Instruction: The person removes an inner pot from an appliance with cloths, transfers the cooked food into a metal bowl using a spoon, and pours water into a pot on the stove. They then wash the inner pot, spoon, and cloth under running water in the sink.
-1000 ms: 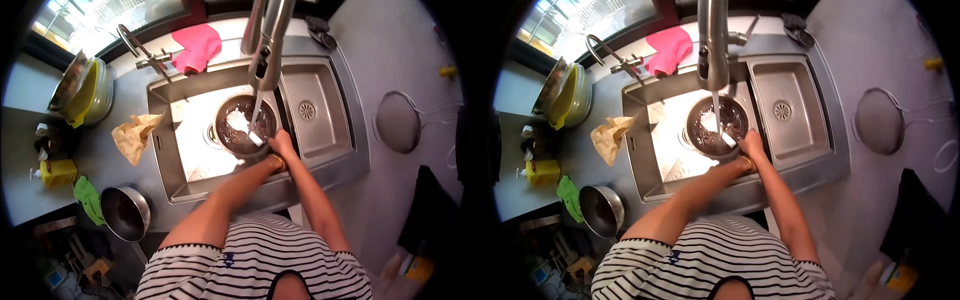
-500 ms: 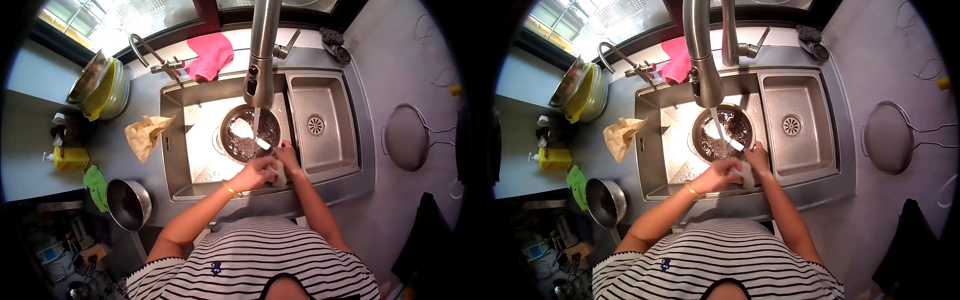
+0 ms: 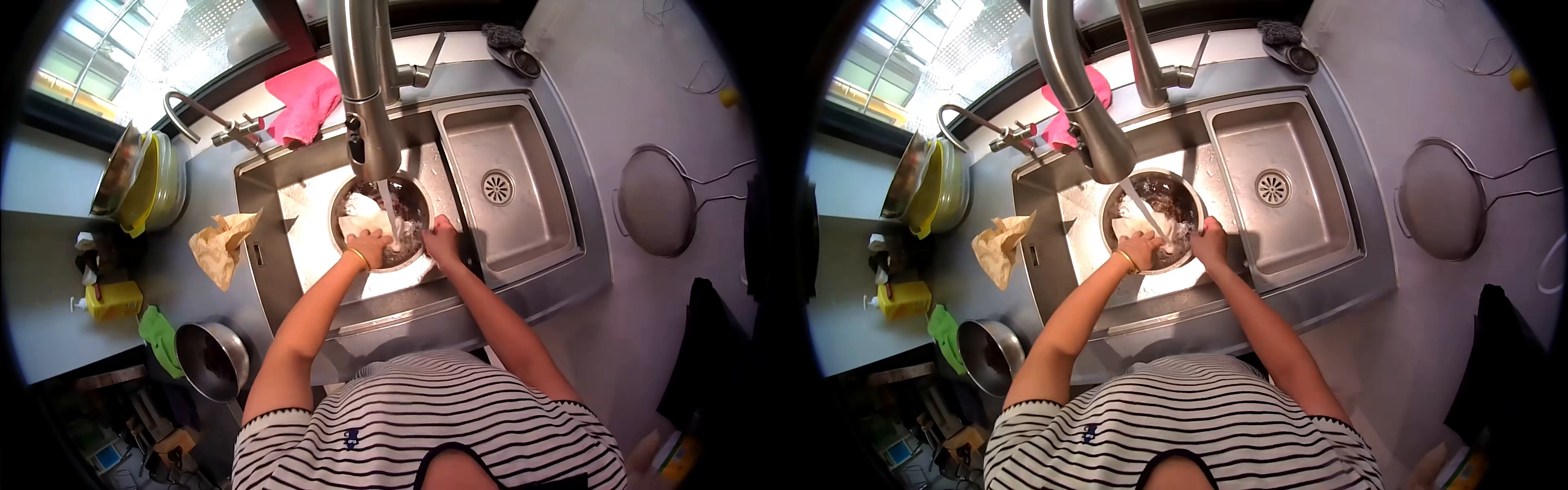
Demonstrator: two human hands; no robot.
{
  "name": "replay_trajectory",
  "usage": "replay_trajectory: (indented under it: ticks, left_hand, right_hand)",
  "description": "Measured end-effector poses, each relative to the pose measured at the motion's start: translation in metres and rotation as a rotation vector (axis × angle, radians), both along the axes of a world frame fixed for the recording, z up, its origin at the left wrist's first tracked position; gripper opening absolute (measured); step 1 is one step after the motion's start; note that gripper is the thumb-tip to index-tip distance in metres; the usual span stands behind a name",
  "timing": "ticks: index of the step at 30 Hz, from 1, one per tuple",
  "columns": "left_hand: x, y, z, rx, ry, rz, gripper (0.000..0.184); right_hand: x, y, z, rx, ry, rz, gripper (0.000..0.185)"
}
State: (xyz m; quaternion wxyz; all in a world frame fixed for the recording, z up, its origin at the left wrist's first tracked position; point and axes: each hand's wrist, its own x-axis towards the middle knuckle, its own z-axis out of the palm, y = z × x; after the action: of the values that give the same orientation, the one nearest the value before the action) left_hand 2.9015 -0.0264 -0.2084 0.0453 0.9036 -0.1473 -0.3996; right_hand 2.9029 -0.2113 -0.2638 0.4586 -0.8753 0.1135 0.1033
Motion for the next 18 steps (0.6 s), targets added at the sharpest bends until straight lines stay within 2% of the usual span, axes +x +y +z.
replay_trajectory:
  ticks: [1,3,4,5,6,8,9,10,12,13,14,15,16,17,18]
  left_hand:
    - [0.004,0.006,-0.017,0.025,-0.046,-0.022,0.052]
    - [0.016,0.005,-0.037,0.048,-0.092,-0.06,0.055]
    - [0.021,-0.002,-0.042,-0.035,-0.039,0.052,0.055]
    - [0.027,-0.007,-0.048,-0.114,0.008,0.165,0.056]
    - [0.03,-0.013,-0.072,-0.112,0.002,0.16,0.056]
    - [0.031,-0.02,-0.129,-0.748,-0.229,0.26,0.055]
    - [0.035,-0.022,-0.112,-0.98,-0.297,0.334,0.04]
    - [0.042,-0.025,-0.096,-1.08,-0.124,0.532,0.039]
    - [0.042,-0.04,-0.059,-1.476,0.135,1.195,0.035]
    - [0.04,-0.051,-0.045,-1.631,0.181,1.4,0.03]
    - [0.035,-0.053,-0.065,-1.405,0.057,1.276,0.027]
    - [0.032,-0.057,-0.056,-1.173,-0.055,1.152,0.024]
    - [0.023,-0.064,-0.046,-1.096,0.043,1.237,0.022]
    - [0.024,-0.054,-0.044,-1.236,0.263,0.959,0.014]
    - [0.02,-0.053,-0.043,-1.324,0.275,0.959,0.008]
  right_hand:
    - [0.002,0.004,0.002,-0.001,-0.003,-0.008,0.018]
    - [0.004,0.014,-0.007,0.158,-0.185,-0.043,0.025]
    - [0.007,0.02,-0.015,0.125,-0.27,0.038,0.034]
    - [0.008,0.028,-0.024,0.188,-0.229,-0.034,0.034]
    - [0.012,0.033,-0.029,0.254,-0.194,-0.102,0.034]
    - [0.015,0.03,-0.021,0.263,-0.113,-0.088,0.036]
    - [0.019,0.028,-0.014,0.264,-0.027,-0.07,0.038]
    - [0.019,0.026,-0.007,0.259,-0.024,-0.072,0.038]
    - [0.024,0.027,0.01,0.535,0.12,-0.155,0.049]
    - [0.026,0.033,-0.001,0.674,0.051,-0.281,0.046]
    - [0.027,0.036,0.002,0.676,0.05,-0.284,0.046]
    - [0.029,0.035,0.011,0.763,0.137,-0.347,0.046]
    - [0.034,0.034,0.02,0.85,0.222,-0.405,0.046]
    - [0.038,0.03,0.024,1.007,0.368,-0.475,0.049]
    - [0.042,0.029,0.026,1.014,0.37,-0.478,0.049]
